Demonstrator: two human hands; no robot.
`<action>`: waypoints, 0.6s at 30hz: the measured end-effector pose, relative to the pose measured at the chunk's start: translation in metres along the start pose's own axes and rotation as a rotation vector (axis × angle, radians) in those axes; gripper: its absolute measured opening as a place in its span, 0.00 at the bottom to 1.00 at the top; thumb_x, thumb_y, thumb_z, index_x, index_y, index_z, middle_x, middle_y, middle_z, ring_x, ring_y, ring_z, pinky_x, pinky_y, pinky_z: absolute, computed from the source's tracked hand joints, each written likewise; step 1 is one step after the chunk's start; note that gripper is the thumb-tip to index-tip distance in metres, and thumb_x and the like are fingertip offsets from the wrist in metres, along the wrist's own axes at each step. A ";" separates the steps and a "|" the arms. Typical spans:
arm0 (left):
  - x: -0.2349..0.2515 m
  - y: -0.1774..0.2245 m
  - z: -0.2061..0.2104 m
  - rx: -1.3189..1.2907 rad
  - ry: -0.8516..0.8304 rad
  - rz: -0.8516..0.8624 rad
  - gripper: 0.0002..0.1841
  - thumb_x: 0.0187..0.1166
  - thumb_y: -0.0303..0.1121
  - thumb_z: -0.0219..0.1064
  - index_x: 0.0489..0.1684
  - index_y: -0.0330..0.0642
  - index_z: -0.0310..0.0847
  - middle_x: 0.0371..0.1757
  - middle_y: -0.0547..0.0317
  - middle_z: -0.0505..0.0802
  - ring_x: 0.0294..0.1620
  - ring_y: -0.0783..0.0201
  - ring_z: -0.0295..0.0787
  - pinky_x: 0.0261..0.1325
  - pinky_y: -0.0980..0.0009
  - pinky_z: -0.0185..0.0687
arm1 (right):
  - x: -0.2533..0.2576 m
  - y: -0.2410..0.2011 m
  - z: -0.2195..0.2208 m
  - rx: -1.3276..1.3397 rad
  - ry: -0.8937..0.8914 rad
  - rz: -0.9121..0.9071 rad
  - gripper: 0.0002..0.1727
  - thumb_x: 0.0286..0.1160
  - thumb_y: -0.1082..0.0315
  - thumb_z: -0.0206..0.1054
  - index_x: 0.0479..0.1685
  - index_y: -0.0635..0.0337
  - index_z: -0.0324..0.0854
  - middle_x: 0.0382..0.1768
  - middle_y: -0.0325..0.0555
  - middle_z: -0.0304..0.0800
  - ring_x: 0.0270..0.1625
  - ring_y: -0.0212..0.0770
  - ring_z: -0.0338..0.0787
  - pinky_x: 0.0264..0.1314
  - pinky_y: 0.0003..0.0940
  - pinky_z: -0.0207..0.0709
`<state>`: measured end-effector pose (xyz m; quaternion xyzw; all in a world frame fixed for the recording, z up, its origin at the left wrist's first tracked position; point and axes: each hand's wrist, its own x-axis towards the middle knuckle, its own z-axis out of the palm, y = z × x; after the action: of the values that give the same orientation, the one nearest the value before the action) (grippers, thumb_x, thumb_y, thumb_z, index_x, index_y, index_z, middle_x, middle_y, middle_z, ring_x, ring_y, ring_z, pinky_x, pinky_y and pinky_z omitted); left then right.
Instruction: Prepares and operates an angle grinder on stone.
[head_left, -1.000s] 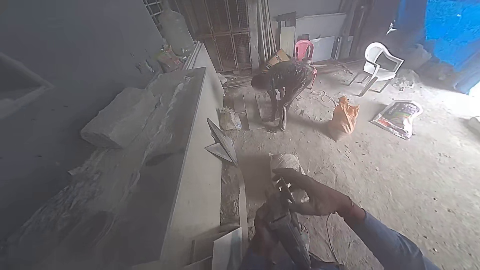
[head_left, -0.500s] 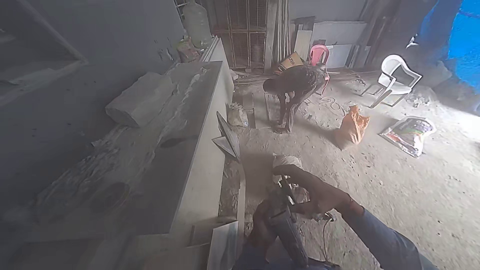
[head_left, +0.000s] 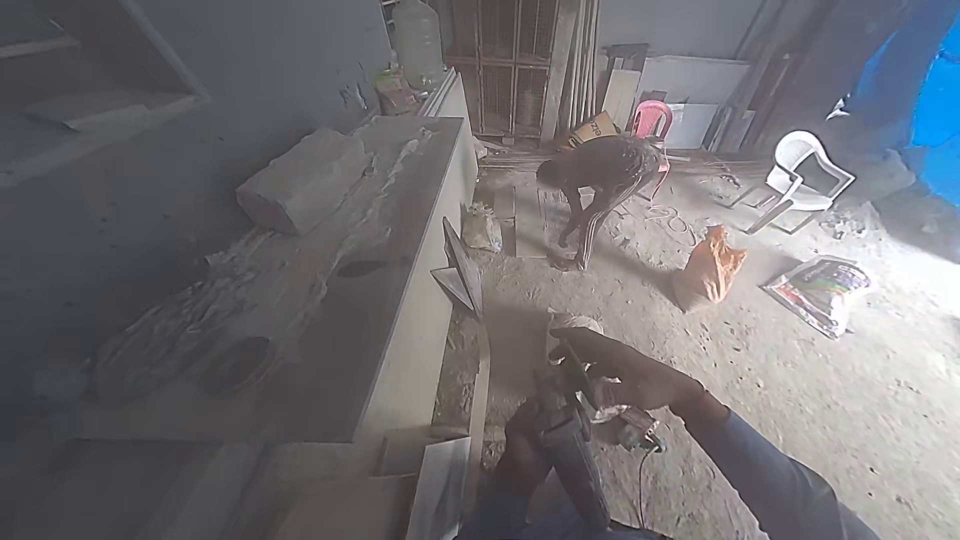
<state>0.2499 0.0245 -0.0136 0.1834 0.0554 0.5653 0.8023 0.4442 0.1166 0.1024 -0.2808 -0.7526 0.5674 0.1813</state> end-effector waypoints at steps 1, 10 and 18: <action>-0.001 0.001 0.003 0.019 0.040 0.005 0.18 0.67 0.55 0.74 0.43 0.55 0.96 0.41 0.57 0.98 0.44 0.62 0.97 0.51 0.62 0.92 | 0.002 -0.001 0.001 -0.015 0.017 -0.014 0.57 0.63 0.33 0.77 0.90 0.56 0.58 0.72 0.49 0.83 0.68 0.45 0.88 0.60 0.43 0.90; -0.005 0.013 0.014 0.043 0.136 -0.013 0.16 0.62 0.53 0.77 0.37 0.55 0.95 0.38 0.60 0.98 0.41 0.66 0.96 0.48 0.66 0.92 | 0.005 -0.020 0.004 -0.066 0.032 0.054 0.59 0.63 0.27 0.71 0.92 0.52 0.56 0.82 0.49 0.73 0.74 0.46 0.84 0.64 0.46 0.88; -0.007 0.019 0.007 0.047 0.128 -0.028 0.19 0.64 0.56 0.77 0.41 0.54 0.96 0.39 0.57 0.98 0.41 0.63 0.97 0.47 0.63 0.93 | 0.014 -0.017 0.009 -0.181 -0.027 -0.182 0.48 0.61 0.53 0.84 0.82 0.63 0.67 0.84 0.54 0.67 0.82 0.48 0.76 0.71 0.45 0.86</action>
<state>0.2327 0.0222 -0.0016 0.1652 0.1224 0.5629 0.8005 0.4246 0.1151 0.1156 -0.2188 -0.8254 0.4821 0.1961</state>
